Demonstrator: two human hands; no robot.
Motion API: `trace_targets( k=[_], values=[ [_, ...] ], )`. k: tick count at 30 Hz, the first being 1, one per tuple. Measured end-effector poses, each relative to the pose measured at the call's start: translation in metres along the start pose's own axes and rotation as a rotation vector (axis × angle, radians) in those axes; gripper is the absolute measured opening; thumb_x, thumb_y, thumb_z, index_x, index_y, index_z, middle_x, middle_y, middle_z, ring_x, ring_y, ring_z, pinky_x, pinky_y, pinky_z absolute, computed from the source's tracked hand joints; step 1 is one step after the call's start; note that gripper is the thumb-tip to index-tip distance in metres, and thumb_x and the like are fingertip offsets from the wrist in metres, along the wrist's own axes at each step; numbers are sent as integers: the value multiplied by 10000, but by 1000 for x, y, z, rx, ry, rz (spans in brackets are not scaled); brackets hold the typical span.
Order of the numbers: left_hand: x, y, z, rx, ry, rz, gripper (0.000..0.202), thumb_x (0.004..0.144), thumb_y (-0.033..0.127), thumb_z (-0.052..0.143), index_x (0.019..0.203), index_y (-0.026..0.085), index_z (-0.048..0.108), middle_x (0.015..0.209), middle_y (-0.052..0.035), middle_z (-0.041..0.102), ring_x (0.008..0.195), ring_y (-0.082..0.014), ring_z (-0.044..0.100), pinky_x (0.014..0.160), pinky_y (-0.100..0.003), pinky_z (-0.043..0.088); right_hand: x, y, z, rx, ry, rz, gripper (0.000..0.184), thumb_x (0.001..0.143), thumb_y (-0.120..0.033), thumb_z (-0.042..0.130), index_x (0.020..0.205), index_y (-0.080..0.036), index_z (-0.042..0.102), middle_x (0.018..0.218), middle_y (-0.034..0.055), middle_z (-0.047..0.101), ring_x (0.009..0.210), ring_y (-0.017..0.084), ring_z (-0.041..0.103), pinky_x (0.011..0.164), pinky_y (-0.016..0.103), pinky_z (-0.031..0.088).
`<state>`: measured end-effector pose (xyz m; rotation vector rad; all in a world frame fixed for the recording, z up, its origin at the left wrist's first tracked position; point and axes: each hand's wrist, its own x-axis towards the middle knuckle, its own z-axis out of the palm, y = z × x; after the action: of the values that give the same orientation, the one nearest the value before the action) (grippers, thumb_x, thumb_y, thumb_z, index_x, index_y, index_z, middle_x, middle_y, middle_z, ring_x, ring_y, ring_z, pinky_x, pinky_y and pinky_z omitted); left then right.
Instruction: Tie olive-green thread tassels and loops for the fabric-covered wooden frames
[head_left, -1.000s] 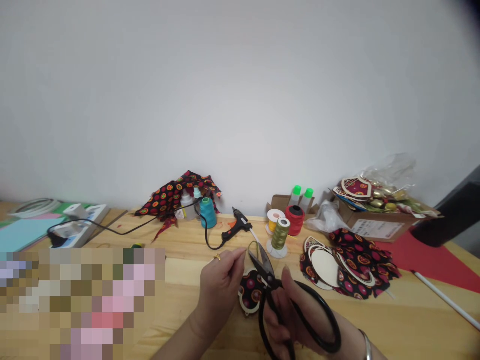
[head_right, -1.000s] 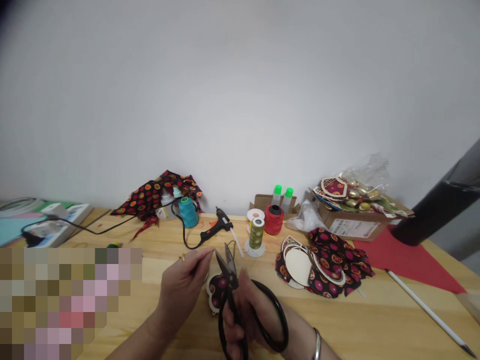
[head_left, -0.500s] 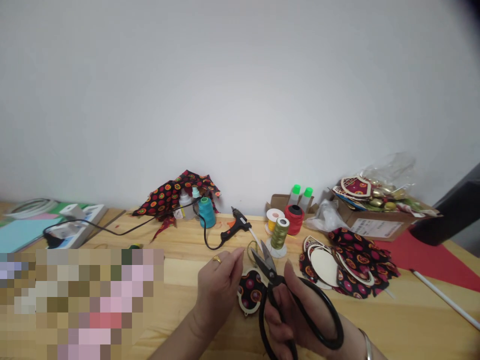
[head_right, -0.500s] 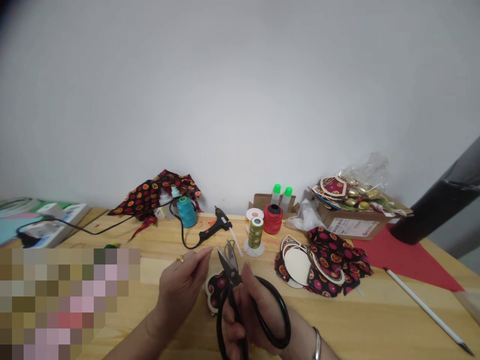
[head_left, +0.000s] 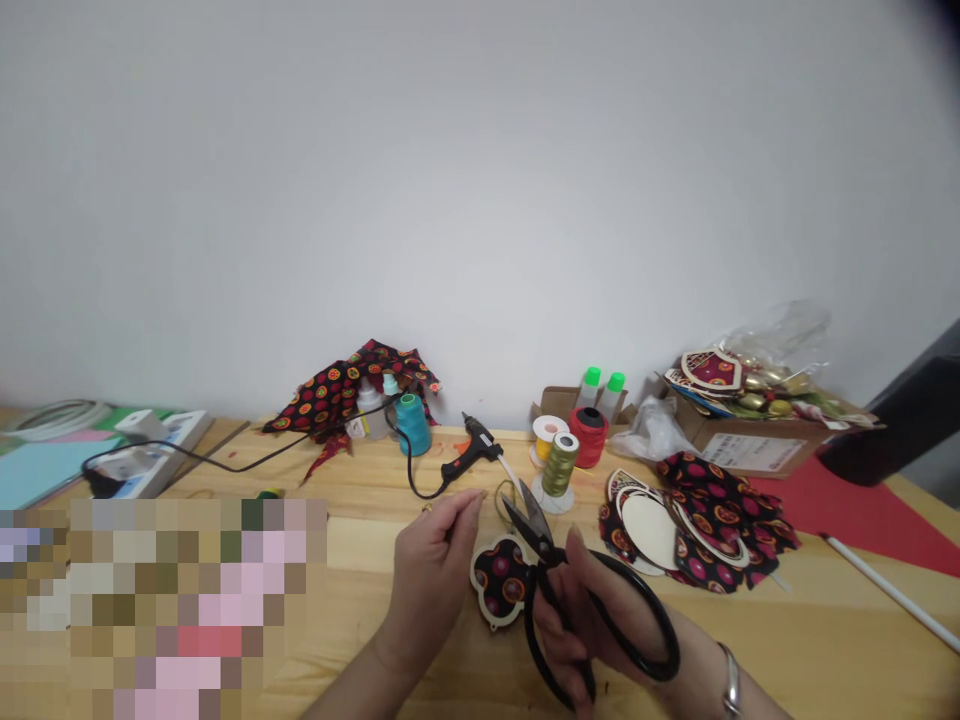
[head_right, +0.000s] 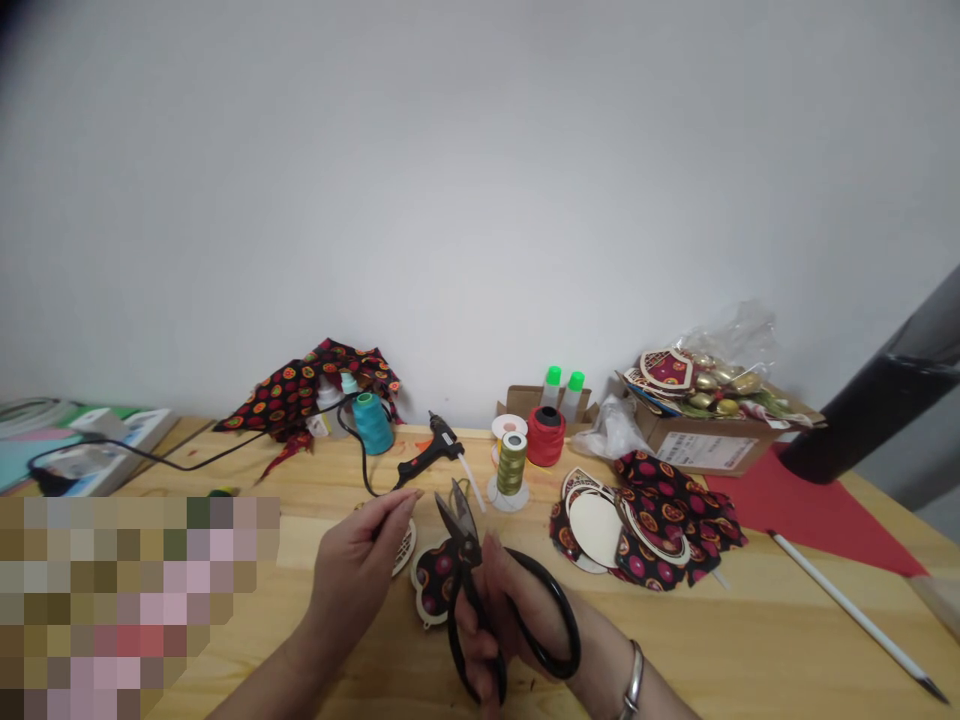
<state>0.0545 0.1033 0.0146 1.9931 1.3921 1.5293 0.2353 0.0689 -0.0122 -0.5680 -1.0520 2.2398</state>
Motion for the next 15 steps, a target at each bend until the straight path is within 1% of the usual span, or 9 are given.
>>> trace_targets(
  k=[4, 9, 15],
  values=[
    [0, 1, 0, -39, -24, -35, 192, 866, 245, 540, 869, 181, 721, 809, -35, 766, 709, -164, 701, 651, -216, 545, 0, -2, 0, -56, 25, -21, 759, 715, -856, 267, 659, -140, 513, 468, -53, 410, 359, 89, 487, 323, 184, 423],
    [-2, 3, 1, -73, -78, -39, 205, 876, 249, 525, 881, 199, 724, 815, -23, 766, 747, -162, 700, 676, -219, 533, -1, -4, 4, -130, 55, -45, 733, 733, -833, 309, 616, -138, 512, 454, -48, 414, 366, 82, 472, 349, 177, 409],
    [-5, 2, 2, -79, -127, -30, 202, 880, 247, 521, 885, 201, 717, 846, -31, 766, 780, -173, 697, 680, -231, 523, -2, -8, 7, -200, 60, -81, 723, 757, -815, 296, 599, -142, 509, 470, -41, 421, 377, 85, 462, 366, 190, 383]
  ],
)
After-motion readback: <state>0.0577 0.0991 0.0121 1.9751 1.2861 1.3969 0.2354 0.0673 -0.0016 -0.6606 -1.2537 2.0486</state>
